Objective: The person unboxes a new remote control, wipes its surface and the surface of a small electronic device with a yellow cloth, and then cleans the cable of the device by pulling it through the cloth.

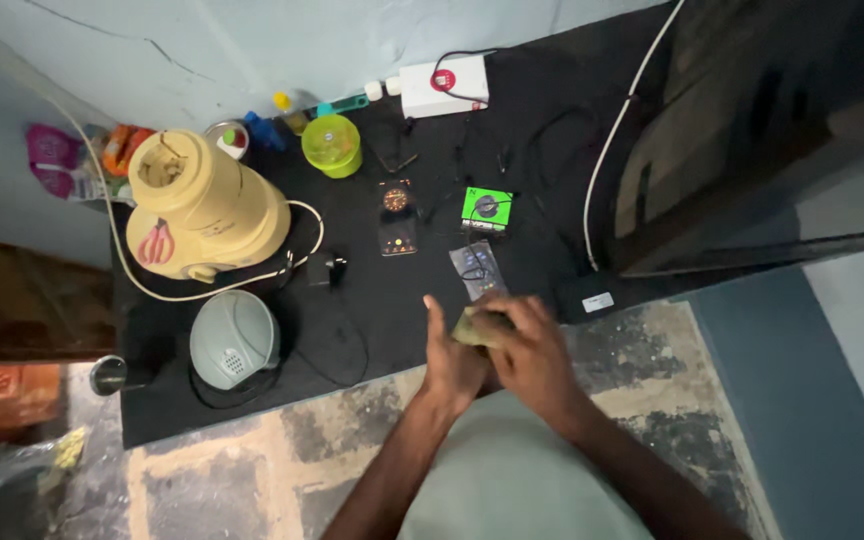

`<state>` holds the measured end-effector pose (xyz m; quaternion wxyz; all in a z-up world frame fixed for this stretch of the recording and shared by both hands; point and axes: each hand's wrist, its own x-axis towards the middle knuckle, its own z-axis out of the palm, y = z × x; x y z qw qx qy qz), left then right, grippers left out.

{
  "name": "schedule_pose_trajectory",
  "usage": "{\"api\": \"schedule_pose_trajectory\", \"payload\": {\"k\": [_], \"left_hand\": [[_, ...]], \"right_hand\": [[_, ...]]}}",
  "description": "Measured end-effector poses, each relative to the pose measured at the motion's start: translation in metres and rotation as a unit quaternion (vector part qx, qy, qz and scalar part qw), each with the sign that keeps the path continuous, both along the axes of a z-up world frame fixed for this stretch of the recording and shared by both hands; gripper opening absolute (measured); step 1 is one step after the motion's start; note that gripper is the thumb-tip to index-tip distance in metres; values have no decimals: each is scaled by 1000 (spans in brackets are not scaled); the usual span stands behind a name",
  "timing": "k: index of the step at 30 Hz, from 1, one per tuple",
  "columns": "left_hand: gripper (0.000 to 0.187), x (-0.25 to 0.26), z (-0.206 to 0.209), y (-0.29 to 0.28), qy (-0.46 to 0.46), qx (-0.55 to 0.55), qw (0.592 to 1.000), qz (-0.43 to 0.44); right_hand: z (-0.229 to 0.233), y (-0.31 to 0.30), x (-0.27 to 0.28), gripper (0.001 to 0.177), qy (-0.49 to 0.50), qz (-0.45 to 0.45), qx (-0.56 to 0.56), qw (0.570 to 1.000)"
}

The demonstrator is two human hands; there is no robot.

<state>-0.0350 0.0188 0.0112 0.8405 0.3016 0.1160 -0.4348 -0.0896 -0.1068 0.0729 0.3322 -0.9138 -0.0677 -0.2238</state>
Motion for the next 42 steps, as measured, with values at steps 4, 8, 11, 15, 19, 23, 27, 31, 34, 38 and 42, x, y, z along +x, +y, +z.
{"api": "schedule_pose_trajectory", "payload": {"k": [4,8,11,15,19,23,27,31,34,38,42], "left_hand": [[104,-4,8,8,96,-76,992,27],[98,-21,3,15,102,-139,985,18],[85,-34,-10,20,112,-137,984,-11],[45,-51,-40,17,71,-69,994,-49],[21,-48,-37,14,12,45,999,21],[40,-38,-3,30,-150,290,944,-48],[68,-36,15,24,-230,415,877,-75],[68,-44,15,-1,-254,511,821,-13],[59,-50,17,-13,-330,488,806,57],[47,-55,28,-15,-381,506,771,64],[43,-49,42,-19,-312,559,767,55]], "right_hand": [[9,10,-17,37,6,31,-32,999],[10,7,-31,29,-16,89,-114,989],[11,2,-45,27,-4,134,-156,979],[11,-6,-64,27,35,194,-141,970],[3,-14,-81,33,70,166,22,983],[-29,-25,-80,28,190,-121,370,901],[-24,-42,-54,25,22,-126,252,959],[6,-38,-38,32,-23,73,99,992],[16,-40,-34,30,24,160,29,986],[10,-55,-24,24,70,192,62,977],[7,-64,-14,29,-2,218,-11,976]]}}
